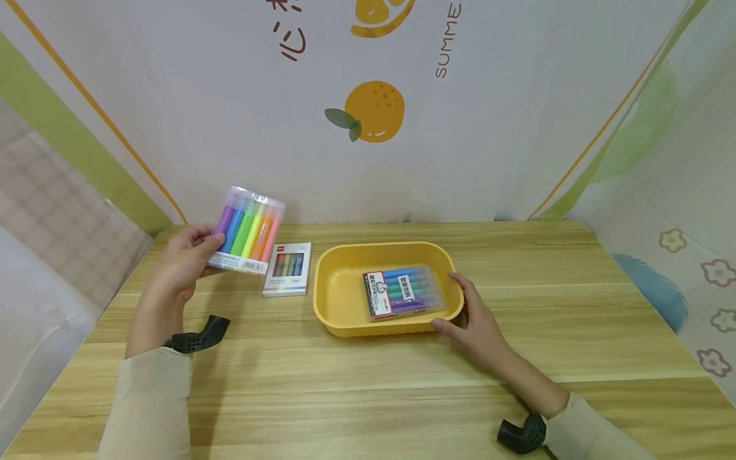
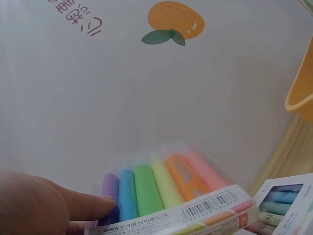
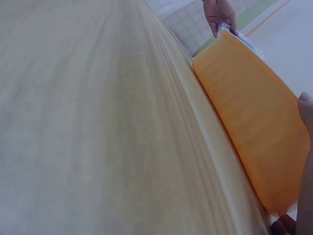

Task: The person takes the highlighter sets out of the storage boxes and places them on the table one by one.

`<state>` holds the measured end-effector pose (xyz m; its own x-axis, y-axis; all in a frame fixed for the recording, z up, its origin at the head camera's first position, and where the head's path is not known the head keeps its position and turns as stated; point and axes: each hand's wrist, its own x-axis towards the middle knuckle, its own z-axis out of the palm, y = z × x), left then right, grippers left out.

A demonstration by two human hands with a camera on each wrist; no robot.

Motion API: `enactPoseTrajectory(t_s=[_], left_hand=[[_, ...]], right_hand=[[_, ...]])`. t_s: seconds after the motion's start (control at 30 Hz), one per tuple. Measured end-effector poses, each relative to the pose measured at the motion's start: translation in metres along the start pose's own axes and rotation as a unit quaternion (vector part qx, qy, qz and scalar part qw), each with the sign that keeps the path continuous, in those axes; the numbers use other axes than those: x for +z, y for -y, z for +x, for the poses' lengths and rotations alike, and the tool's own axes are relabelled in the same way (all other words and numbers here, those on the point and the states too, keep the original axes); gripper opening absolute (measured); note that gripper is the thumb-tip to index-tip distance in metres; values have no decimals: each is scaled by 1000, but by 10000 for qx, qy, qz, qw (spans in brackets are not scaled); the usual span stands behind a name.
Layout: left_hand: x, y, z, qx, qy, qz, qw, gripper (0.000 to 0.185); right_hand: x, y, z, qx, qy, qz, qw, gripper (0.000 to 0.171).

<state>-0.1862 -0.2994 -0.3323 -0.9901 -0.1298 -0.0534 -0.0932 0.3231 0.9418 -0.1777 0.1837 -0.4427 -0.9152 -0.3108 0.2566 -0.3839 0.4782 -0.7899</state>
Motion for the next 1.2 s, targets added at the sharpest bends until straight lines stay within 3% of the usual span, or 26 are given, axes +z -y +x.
enactPoseTrajectory(t_s=[0.4,1.2], left_hand=[[1,5,2,-152,7,253,9996,54],[0,6,2,-229,20,288,9993,57]], right_hand=[[0,1,0,13,-10,1,10000,91],[0,1,0,23,14,14,10000,90]])
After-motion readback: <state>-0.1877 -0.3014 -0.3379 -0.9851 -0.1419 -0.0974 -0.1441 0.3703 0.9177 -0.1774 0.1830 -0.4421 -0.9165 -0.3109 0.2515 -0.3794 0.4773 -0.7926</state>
